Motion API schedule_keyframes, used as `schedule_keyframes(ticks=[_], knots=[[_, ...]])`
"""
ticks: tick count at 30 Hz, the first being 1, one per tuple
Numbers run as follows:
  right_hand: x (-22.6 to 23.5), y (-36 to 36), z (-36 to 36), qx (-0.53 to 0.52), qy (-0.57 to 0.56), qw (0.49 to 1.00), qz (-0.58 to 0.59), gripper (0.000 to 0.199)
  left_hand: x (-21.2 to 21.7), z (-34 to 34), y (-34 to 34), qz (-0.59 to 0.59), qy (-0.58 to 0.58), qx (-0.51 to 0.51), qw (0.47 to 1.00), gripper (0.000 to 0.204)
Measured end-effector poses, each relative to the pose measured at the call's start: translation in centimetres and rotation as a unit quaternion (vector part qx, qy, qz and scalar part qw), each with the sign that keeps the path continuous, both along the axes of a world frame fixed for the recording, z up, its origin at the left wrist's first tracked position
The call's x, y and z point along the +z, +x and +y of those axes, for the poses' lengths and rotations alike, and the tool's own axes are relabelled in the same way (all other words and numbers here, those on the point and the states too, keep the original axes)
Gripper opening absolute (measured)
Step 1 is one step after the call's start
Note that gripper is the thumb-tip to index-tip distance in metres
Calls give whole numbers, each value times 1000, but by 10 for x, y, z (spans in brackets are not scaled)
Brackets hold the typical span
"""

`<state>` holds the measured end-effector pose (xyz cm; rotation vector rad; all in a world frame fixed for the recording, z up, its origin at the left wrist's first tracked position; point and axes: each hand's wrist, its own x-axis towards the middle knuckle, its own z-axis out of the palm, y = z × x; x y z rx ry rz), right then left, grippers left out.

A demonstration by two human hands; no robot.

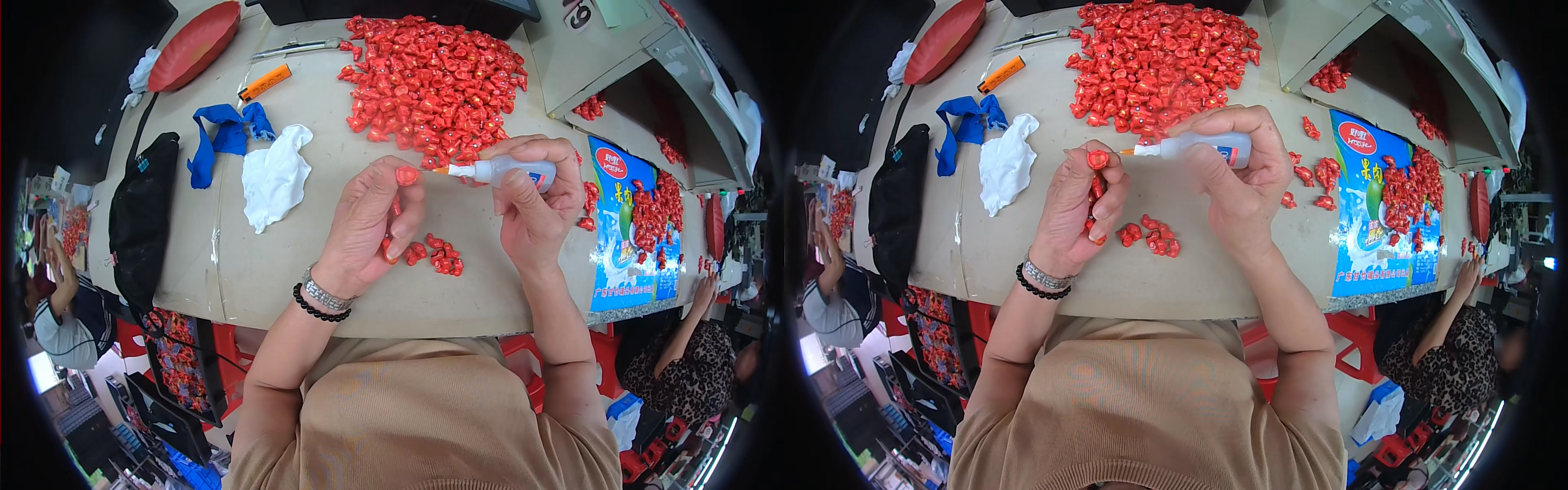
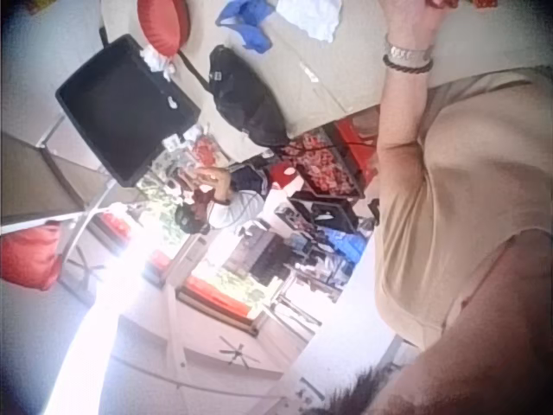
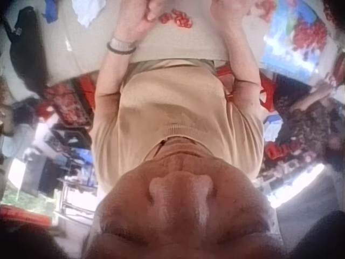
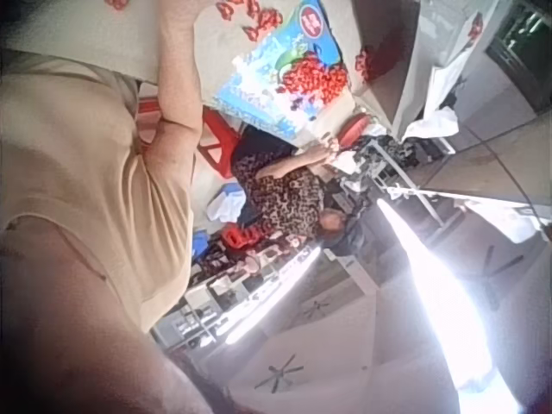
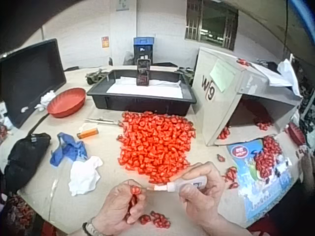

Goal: Apply glue to small red plastic components and assemble them into larger decorative units.

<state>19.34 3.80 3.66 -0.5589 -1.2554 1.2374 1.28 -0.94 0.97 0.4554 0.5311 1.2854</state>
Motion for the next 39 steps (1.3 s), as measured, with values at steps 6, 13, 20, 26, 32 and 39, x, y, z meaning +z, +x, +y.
schedule_keyframes(ticks=[6,13,20,26,32,39], knots=[[-1,0,0,10,-5,1000,7,16,3,0,0,21,2,0,1000,41],[-1,-1,0,14,-8,1000,9,17,4,0,0,16,-8,1,1000,42],[0,0,-1,14,-14,1000,12,16,6,-1,0,23,-6,-3,1000,43],[-1,1,-1,14,-16,1000,10,16,6,0,2,34,-10,4,999,44],[1,-1,-1,5,-4,1000,1,16,6,-1,3,40,-6,16,999,42],[0,-1,-3,26,-6,999,24,16,7,-1,3,71,-3,4,997,37]])
